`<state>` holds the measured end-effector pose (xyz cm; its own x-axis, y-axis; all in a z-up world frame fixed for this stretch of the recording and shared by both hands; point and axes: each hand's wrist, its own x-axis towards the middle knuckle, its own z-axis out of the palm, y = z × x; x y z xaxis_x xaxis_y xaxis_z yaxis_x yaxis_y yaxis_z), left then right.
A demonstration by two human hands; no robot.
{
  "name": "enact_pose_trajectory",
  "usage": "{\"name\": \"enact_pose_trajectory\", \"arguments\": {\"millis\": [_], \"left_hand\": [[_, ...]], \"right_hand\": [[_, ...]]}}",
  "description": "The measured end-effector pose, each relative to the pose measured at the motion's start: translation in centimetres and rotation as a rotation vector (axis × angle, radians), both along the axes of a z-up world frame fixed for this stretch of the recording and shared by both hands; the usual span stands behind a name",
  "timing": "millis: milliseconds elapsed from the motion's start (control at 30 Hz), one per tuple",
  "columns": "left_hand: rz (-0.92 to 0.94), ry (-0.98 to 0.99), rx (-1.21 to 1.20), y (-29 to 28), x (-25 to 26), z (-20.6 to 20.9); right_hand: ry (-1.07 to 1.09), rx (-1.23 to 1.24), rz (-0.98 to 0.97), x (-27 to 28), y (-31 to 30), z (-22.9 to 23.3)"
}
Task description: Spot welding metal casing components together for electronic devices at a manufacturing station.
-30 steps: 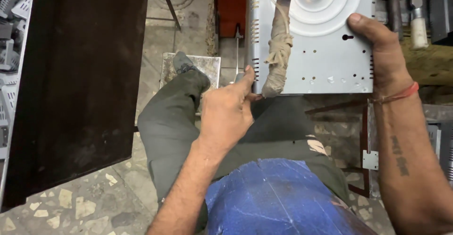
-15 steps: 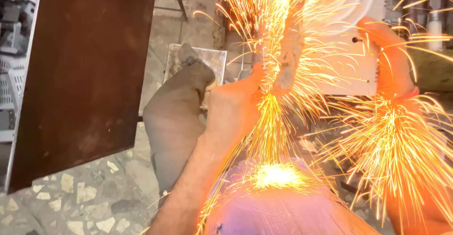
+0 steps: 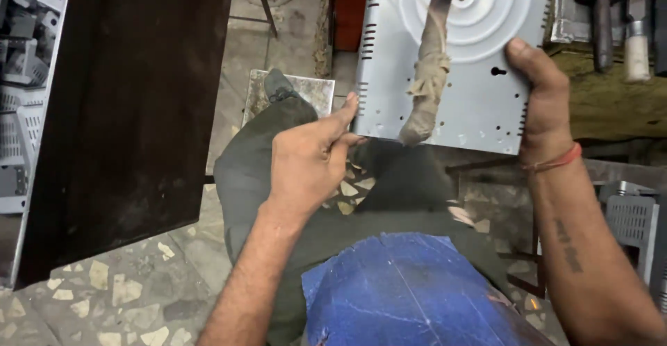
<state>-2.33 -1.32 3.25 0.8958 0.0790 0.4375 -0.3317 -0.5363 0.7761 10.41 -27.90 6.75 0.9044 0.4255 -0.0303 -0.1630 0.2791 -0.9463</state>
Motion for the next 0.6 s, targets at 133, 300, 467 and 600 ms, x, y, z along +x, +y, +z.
{"name": "enact_pose_trajectory", "arguments": {"millis": [133, 300, 467, 600], "left_hand": [[0.036, -0.014, -0.020, -0.5, -0.2, -0.8], [0.169, 0.295, -0.215, -0.4, -0.3, -0.2], [0.161, 0.221, -0.188, 1.8, -0.7, -0.4], [0.139, 0.097, -0.070, 2.1, -0.2, -0.8]], "right_hand": [[0.023, 0.030, -0.033, 0.1, -0.2, -0.5], [0.076, 0.060, -0.067, -0.8, 1.9, -0.5], [0.139, 0.118, -0.109, -0.5, 3.0, -2.0], [0.143, 0.149, -0.112, -0.2, 3.5, -1.7]]}}
